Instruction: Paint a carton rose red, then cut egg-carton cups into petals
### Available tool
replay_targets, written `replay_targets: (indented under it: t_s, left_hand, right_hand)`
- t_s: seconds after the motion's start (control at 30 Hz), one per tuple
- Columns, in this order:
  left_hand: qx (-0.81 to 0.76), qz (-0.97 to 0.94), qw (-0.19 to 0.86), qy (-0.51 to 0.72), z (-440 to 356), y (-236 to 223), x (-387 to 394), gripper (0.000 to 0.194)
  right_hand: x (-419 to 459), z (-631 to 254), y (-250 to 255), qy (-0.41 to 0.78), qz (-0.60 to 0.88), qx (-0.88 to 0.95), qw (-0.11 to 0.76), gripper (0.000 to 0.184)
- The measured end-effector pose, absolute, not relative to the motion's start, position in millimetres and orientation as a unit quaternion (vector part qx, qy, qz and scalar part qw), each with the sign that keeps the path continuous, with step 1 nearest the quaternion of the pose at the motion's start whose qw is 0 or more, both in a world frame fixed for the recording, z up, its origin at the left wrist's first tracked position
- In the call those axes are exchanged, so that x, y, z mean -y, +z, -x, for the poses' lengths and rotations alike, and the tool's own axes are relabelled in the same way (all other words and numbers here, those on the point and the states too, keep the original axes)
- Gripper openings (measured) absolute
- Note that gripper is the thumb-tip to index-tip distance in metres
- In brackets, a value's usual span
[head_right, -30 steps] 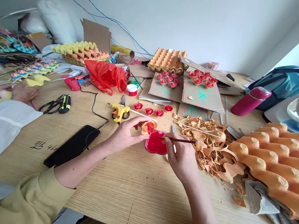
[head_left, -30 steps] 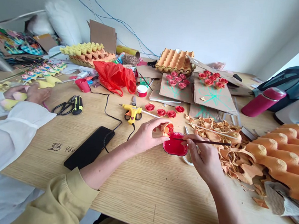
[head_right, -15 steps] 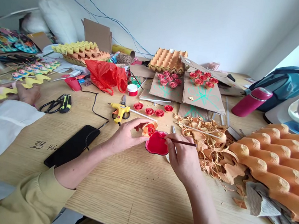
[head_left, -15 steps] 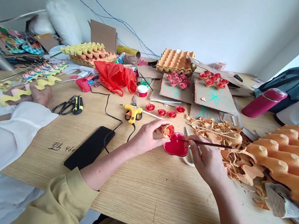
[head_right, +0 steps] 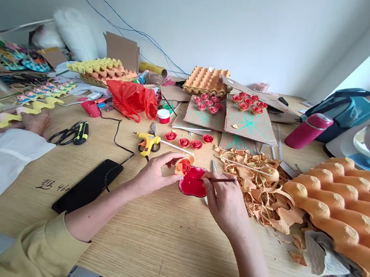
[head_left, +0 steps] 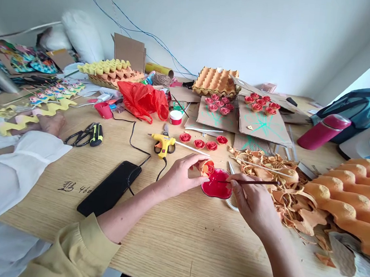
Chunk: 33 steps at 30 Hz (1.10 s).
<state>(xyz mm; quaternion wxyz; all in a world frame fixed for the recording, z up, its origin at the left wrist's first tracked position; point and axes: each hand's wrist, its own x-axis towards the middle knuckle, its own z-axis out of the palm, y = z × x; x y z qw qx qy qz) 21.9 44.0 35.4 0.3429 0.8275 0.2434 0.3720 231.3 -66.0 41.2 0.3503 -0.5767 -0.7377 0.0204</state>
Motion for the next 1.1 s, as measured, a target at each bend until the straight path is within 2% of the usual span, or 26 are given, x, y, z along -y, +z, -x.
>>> replay_targets:
  t_s: [0.23,0.43,0.63,0.77,0.87,1.0,1.1]
  left_hand:
    - [-0.243,-0.828,0.343,0.372,-22,35,-44,0.046]
    - [-0.237,-0.828,0.340,0.377,-22,36,-43,0.046]
    - [-0.239,-0.829,0.338,0.376,-21,34,-43,0.049]
    - [-0.231,-0.830,0.342,0.376,-21,32,-44,0.050]
    - [-0.227,-0.821,0.360,0.380,-20,30,-43,0.051]
    - [-0.246,-0.795,0.414,0.369,-18,27,-38,0.049]
    - [-0.243,-0.759,0.475,0.374,-19,23,-37,0.047]
  right_hand:
    - [67,-225,44,0.070,0.558,0.737,0.375,0.027]
    - [68,-236,45,-0.028,0.568,0.750,0.338,0.023]
    - [71,-229,52,0.033,0.545,0.759,0.355,0.024]
    - [69,-233,47,-0.014,0.556,0.749,0.359,0.021]
    - [69,-238,46,-0.069,0.559,0.752,0.343,0.020]
    - [70,-232,49,-0.010,0.548,0.760,0.349,0.027]
    - [68,-227,46,0.009,0.547,0.756,0.358,0.024]
